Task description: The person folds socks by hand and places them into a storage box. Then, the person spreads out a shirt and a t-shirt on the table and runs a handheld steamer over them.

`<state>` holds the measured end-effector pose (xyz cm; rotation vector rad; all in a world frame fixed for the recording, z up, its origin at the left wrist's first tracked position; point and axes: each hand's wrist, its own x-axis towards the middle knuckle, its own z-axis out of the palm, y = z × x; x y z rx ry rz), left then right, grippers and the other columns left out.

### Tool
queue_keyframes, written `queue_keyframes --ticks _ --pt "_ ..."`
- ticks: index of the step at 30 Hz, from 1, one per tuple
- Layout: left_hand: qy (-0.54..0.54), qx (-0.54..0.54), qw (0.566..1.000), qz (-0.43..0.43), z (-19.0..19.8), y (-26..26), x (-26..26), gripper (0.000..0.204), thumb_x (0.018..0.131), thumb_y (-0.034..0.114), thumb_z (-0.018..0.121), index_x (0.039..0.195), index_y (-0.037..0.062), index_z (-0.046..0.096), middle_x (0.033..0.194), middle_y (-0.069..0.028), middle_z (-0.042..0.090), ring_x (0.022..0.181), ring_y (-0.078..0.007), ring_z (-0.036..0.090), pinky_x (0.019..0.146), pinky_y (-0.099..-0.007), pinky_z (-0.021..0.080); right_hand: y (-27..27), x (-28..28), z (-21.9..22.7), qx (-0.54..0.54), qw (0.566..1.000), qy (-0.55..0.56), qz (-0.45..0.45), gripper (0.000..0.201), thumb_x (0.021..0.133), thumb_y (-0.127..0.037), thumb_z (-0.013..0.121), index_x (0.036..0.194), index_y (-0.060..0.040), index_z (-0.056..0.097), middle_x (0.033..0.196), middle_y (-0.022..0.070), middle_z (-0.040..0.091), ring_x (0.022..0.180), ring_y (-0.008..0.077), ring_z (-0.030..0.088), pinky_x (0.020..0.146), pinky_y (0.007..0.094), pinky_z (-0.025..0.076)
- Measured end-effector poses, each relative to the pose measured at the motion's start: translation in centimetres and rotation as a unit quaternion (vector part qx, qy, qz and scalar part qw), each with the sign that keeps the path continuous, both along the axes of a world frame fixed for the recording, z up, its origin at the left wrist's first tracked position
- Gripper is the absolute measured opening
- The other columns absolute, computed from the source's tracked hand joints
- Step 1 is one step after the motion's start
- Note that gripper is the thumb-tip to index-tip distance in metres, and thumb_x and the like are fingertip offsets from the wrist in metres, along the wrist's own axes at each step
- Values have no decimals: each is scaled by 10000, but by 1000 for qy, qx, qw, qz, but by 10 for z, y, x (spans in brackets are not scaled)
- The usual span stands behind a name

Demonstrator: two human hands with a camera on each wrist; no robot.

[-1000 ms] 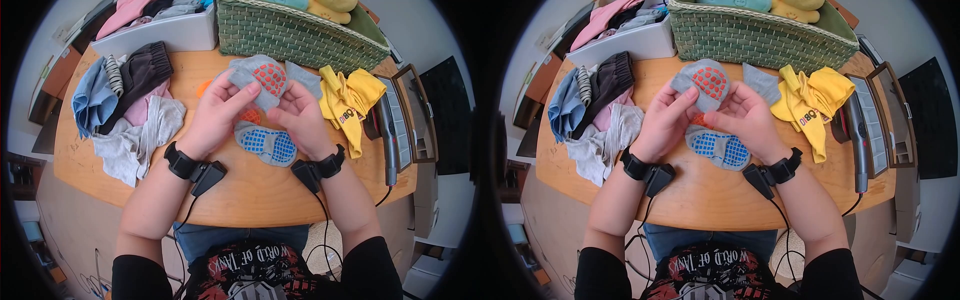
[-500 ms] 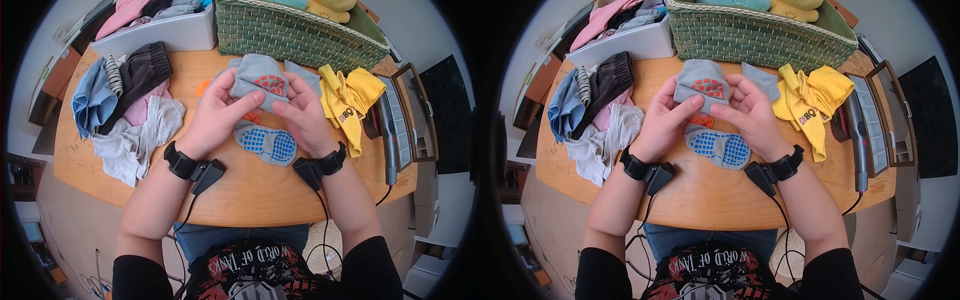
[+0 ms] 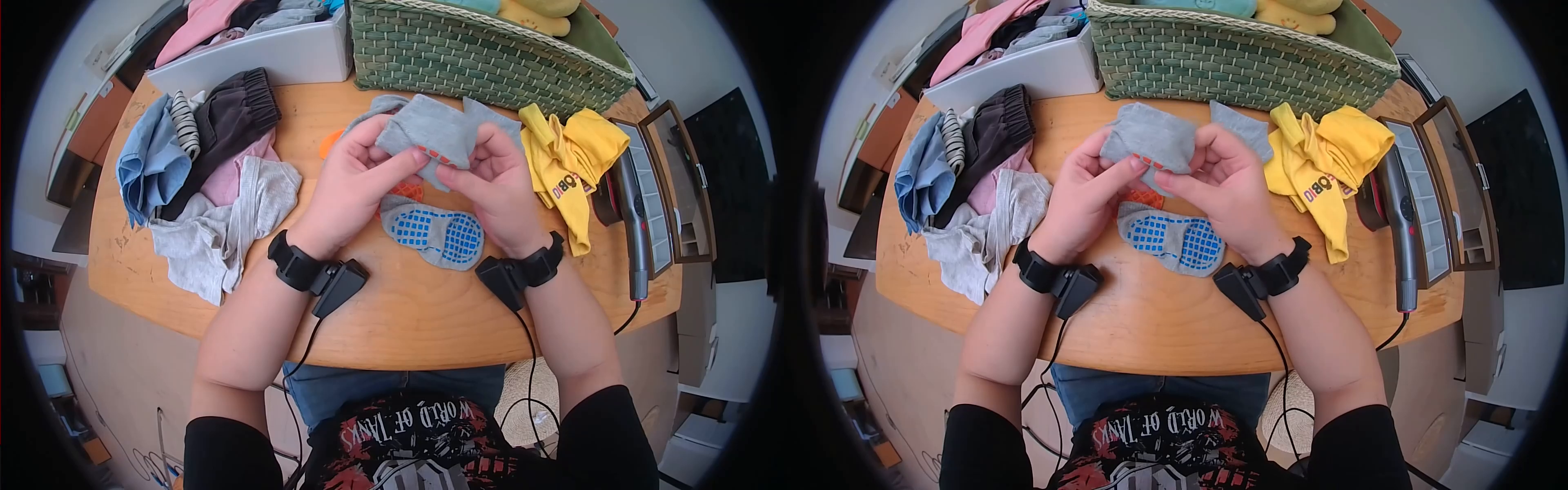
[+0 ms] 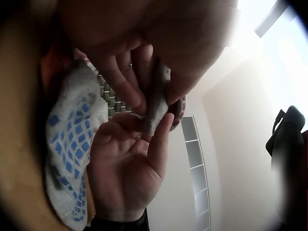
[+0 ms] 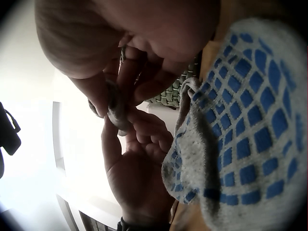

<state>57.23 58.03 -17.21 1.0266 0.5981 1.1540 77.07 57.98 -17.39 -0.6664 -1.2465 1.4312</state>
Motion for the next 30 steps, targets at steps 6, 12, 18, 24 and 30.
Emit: queue_keyframes --ticks 6,12,18,24,30 --pt "-4 -11 1000 12 4 -2 3 284 968 100 698 1231 18 628 1113 -44 716 987 -84 668 853 -248 552 -4 1 4 -29 999 -24 -26 281 856 66 754 1001 -75 558 937 -29 618 933 60 636 840 238 556" --pt "-30 -30 999 -2 4 0 0 283 963 102 705 1224 7 651 1144 -51 716 1024 -100 668 881 -261 545 -4 0 8 -21 998 -58 7 277 896 -30 761 1115 -72 597 1072 35 660 988 94 645 799 262 556" --pt "32 -10 998 -48 9 -4 -4 278 955 103 713 1213 9 667 1105 -48 735 963 -95 683 842 -256 555 -3 -1 16 -119 989 83 11 257 987 -165 686 1191 -34 599 1114 33 670 1057 98 626 891 252 522" --pt "75 2 996 -49 14 -3 -7 263 947 119 725 1183 12 681 1053 -31 744 904 -75 686 786 -236 551 4 7 4 35 998 -39 -22 188 990 -133 677 1129 -28 606 1034 21 673 953 69 635 845 226 516" --pt "155 -31 987 10 10 2 -8 224 947 168 724 1100 7 695 903 -10 727 716 -36 627 612 -183 486 3 7 5 13 999 27 -45 84 1008 -107 641 1049 -36 623 957 -8 670 849 35 610 780 198 493"
